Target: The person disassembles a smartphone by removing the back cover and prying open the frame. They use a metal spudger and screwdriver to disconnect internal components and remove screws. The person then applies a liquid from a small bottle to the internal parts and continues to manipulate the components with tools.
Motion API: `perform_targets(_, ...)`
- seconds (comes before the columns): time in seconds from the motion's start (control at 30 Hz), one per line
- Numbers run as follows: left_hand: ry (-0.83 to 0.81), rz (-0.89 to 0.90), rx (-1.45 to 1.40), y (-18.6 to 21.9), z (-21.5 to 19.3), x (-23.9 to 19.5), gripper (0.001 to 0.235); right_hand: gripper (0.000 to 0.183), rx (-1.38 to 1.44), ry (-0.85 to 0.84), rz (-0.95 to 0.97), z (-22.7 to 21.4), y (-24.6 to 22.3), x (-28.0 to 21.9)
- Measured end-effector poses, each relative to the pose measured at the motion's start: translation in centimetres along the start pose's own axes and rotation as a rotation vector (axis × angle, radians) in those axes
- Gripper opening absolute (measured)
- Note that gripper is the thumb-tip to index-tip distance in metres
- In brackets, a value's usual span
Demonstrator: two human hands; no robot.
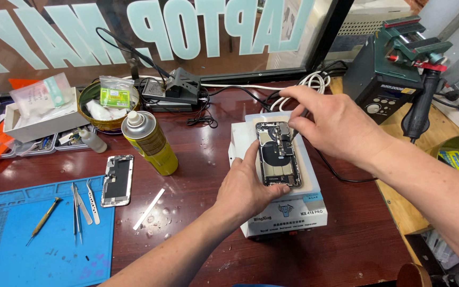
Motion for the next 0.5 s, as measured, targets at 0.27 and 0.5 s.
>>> perform_targets(0.27,0.413,0.32,0.084,1.0,-5.0,-2.5,0.056,0.052,0.517,-0.145,0.431,2.6,-2.0,0.8)
perform_targets(0.5,0.294,-0.307,0.016,-15.1,-6.5,-8.2,0.024,0.09,0.328,-0.323,0.341,12.4,-9.0,0.1)
Point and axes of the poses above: each hand's wrist, its own x-axis towards the middle knuckle, its own z-axis out of the palm, y = z × x, the point moved 7 cm from there along x, towards the middle knuckle, and after that the axes turned 14 degrees about z, right-handed, at the moved point
